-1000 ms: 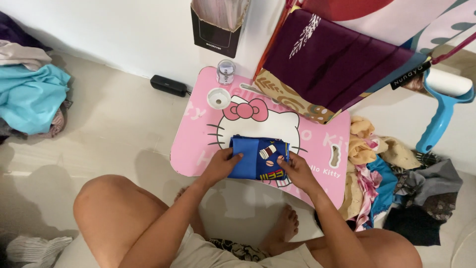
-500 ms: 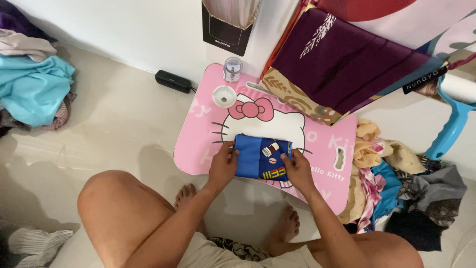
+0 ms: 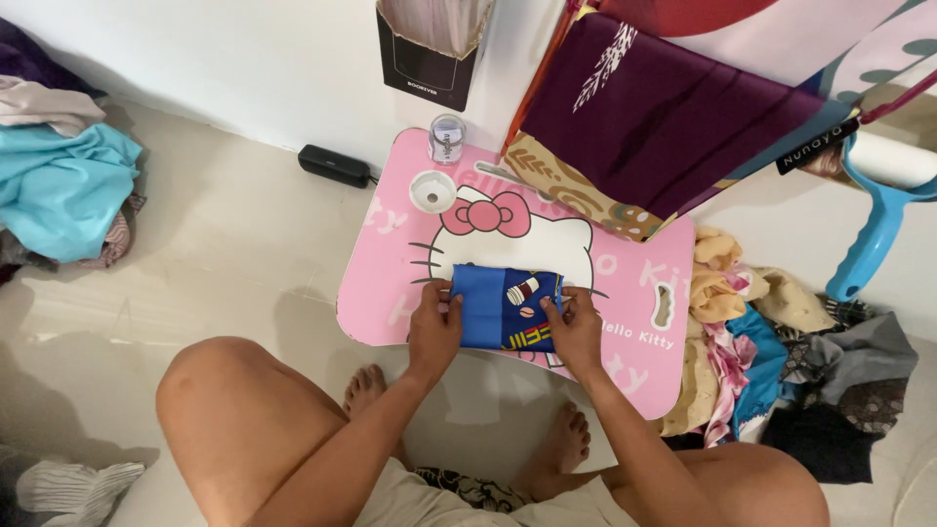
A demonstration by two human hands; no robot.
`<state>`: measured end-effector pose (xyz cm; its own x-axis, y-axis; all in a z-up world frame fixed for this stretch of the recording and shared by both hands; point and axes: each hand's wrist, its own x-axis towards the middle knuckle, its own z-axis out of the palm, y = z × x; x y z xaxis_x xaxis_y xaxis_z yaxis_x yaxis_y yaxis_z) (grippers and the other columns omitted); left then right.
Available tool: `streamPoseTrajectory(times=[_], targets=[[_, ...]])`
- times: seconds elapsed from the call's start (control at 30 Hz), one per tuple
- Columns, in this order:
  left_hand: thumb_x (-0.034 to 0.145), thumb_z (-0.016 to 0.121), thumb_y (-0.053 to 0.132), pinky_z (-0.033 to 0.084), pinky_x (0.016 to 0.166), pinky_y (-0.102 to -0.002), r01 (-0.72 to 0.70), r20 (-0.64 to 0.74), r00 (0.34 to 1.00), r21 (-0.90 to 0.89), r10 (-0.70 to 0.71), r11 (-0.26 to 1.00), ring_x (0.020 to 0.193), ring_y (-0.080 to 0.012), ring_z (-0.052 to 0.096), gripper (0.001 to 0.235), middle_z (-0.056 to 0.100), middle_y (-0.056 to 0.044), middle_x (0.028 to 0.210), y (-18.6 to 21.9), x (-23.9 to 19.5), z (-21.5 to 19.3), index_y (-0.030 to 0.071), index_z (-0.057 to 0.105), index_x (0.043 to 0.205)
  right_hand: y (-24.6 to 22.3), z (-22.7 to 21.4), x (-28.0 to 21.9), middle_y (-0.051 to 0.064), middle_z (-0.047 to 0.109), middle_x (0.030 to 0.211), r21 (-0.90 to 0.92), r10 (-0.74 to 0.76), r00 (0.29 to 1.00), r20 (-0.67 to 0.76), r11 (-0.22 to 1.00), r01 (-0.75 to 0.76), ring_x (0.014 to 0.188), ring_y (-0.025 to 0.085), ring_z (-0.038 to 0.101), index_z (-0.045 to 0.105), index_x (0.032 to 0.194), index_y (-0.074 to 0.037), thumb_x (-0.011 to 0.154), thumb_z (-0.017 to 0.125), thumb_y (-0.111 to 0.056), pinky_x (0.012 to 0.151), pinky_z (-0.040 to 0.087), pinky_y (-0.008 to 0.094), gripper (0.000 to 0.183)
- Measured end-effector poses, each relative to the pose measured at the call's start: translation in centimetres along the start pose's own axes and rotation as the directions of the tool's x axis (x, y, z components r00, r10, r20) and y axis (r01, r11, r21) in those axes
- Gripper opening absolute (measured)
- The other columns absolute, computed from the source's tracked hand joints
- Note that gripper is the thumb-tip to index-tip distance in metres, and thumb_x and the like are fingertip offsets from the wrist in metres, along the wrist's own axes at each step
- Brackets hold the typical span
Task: The person uses a lint roller on a blue piece of clothing on a pink Hello Kitty lap desk, then folds the clothing into a small bundle. The person sits on the floor during the task.
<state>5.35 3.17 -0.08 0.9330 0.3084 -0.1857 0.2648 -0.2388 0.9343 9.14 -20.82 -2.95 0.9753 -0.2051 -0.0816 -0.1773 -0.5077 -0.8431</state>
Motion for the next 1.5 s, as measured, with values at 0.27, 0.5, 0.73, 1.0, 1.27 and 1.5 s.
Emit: streamPoseTrajectory(times=[0.27,0.5,0.73,1.0,1.27,1.5], targets=[[0.101,0.067,0.014,0.062,0.063,-0.042,-0.013,-0.063,0.998,-0.025,0.011,1.000,0.080,-0.0334,0.077,0.020,0.075,-0.016,0.104,-1.4,0.0,0.4,0.009,0.062,0.119,0.0,-0.3,-0.2,0.015,0.068,0.088,0.038,0.011,1.000,-0.023,0.999,-0.010,0.071,0.026,0.073,0.062,0.121,-0.003,0.090,0.084,-0.018,0.063,0.059,0.036,0.041],[0.099,0.064,0.009,0.055,0.085,-0.039,-0.476,-0.165,0.832,0.281,0.530,0.834,0.105,-0.0282,0.065,0.026,0.054,-0.007,0.114,-0.6,-1.4,-0.1,0.007,0.058,0.124,-2.3,-1.3,-2.2,0.018,0.051,0.122,-0.178,-0.320,0.944,-0.075,0.936,0.303,0.085,0.030,0.066,0.052,0.134,-0.002,0.095,0.075,-0.018,0.068,0.057,0.041,0.048],[0.104,0.058,0.021,0.045,0.098,-0.040,-0.558,-0.072,0.762,0.432,0.644,0.709,0.123,-0.0271,0.058,0.030,0.058,-0.008,0.127,-0.2,-0.3,0.3,0.011,0.061,0.133,-4.2,-0.9,-2.2,0.017,0.055,0.130,-0.370,-0.659,0.751,0.037,0.689,0.623,0.122,0.039,0.057,0.059,0.132,-0.002,0.100,0.066,-0.018,0.101,0.048,0.048,0.036],[0.104,0.059,0.034,0.041,0.106,-0.050,-0.404,0.117,0.912,0.435,0.394,0.805,0.133,-0.0304,0.052,0.044,0.062,-0.009,0.136,-1.9,3.9,0.4,0.011,0.060,0.141,-1.5,-0.9,1.6,0.012,0.066,0.126,-0.245,-0.525,0.843,0.116,0.808,0.536,0.122,0.034,0.062,0.065,0.134,-0.008,0.095,0.069,-0.009,0.105,0.048,0.046,0.039],[0.101,0.065,0.033,0.043,0.104,-0.050,-0.444,0.129,0.893,0.415,0.431,0.794,0.126,-0.0283,0.057,0.032,0.065,-0.006,0.127,-1.1,4.9,0.3,0.012,0.070,0.125,-1.3,-0.5,3.0,0.009,0.066,0.113,-0.211,-0.465,0.875,0.135,0.849,0.484,0.113,0.032,0.066,0.069,0.118,-0.008,0.094,0.071,-0.009,0.101,0.051,0.044,0.024],[0.092,0.072,0.027,0.045,0.097,-0.046,-0.498,0.096,0.855,0.431,0.510,0.753,0.121,-0.0274,0.058,0.021,0.063,-0.002,0.120,-2.3,5.9,0.7,0.015,0.071,0.109,-1.2,-0.6,3.4,0.009,0.065,0.108,-0.203,-0.466,0.875,0.135,0.851,0.484,0.110,0.033,0.067,0.068,0.109,-0.007,0.095,0.071,-0.008,0.097,0.052,0.044,0.015]])
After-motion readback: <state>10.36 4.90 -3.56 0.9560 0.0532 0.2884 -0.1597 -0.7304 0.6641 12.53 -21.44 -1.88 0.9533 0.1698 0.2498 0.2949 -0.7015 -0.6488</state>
